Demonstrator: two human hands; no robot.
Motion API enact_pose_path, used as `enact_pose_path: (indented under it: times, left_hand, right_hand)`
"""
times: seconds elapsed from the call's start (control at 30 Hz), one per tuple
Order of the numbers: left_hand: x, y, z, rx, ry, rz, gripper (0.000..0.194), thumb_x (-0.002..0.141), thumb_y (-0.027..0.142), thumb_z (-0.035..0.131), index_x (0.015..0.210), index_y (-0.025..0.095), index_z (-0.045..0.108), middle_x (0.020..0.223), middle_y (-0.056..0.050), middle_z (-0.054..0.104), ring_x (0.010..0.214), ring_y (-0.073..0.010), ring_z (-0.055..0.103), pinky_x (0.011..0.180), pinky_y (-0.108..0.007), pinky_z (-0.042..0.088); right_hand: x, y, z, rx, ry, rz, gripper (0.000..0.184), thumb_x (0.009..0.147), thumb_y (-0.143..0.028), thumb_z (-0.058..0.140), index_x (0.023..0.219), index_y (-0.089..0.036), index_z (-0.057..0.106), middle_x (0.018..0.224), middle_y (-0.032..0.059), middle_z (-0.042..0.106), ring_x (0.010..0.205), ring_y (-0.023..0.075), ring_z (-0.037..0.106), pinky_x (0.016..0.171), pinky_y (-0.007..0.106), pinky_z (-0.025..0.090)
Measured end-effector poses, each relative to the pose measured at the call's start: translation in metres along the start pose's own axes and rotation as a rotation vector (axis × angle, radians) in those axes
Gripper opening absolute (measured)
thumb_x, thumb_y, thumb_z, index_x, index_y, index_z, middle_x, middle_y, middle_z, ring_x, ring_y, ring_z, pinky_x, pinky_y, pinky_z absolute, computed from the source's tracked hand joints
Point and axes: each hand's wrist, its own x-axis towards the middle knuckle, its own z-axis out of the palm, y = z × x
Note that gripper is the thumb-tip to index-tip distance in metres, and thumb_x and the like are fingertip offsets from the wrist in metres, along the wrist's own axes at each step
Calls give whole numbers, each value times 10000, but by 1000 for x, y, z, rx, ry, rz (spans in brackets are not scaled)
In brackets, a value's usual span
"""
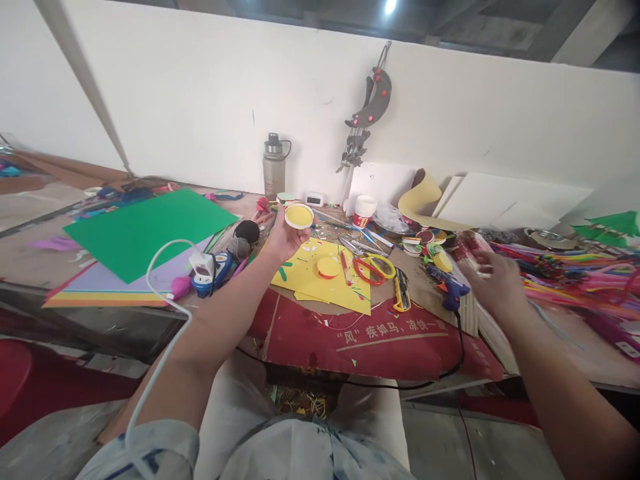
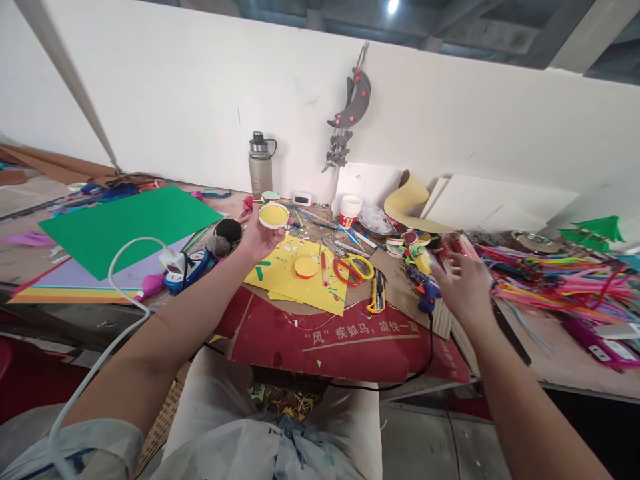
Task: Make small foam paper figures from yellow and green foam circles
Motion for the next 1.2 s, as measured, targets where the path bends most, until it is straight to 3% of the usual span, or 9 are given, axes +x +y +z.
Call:
enact_pose_path:
  times: [0.1,0.2,0.33,0.5,0.63,0.77,0.87,1.03,1.2]
  left_hand:
    - [0,-2,1,-6,-25,-30,704,1084,755,417,1367,158,658,972,-138,838,571,-144,707,496,-220,518]
    - [-1,-6,0,16,-79,-46,626,1093,702,473,1390,179,644,1090,-133,838,704,-176,789,525,-222,546]
    - [-3,-10,-5,55,-149,23,552,1034,554,703,1514,308,586,1231,-60,818,937,-221,837,679,-257,621]
    - [4,-12,-14,90,-119,66,690,936,544,831,1560,389,580,1297,-37,796,964,-219,818,662,-251,570]
    - [12,-19,-23,139,-93,43,745,853,623,882,1494,331,640,1300,-74,792,1011,-239,799,651,-251,523]
    - [13,-26,-28,210,-127,17,777,802,665,903,1450,309,662,1336,-98,778,1077,-275,786,658,-268,497]
    - [10,-28,-27,261,-164,13,762,808,673,894,1439,307,672,1335,-106,773,1068,-276,778,670,-276,498]
    - [3,-28,-23,346,-222,10,789,746,671,947,1408,316,707,1287,-81,766,940,-201,746,713,-277,538]
    - [-4,-30,-17,465,-309,26,719,768,631,952,1398,356,743,1345,-74,744,978,-175,701,744,-273,546]
  right_hand:
    - [-2,-80,31,315,14,-178,503,935,-584,624,1258,-214,735,1252,161,736,954,271,703,898,462,613]
    - [-6,-153,67,542,-61,-333,410,947,-576,657,1197,-260,735,1184,110,733,953,251,685,874,445,617]
    - [-6,-204,110,677,-183,-417,383,969,-541,664,1192,-236,722,1173,114,713,910,237,675,840,440,609]
    - [-7,-191,141,540,-383,-548,361,998,-492,686,1218,-208,725,1241,153,722,1049,285,698,963,494,597]
    - [-18,-177,145,253,-484,-678,491,966,-508,774,1350,-207,722,1346,191,723,1318,403,631,1155,620,496]
    - [-28,-182,145,149,-528,-705,560,928,-509,819,1404,-231,719,1415,192,712,1361,455,605,1150,698,476]
    - [-26,-185,143,254,-486,-685,512,904,-460,842,1341,-213,744,1313,185,750,1266,409,671,1122,655,524]
    - [-14,-184,134,629,-224,-527,495,930,-470,803,1368,-263,703,1290,126,751,983,268,734,956,542,640]
    - [-16,-187,127,770,-127,-577,561,943,-459,782,1456,-288,632,1373,128,710,1006,258,744,898,515,684]
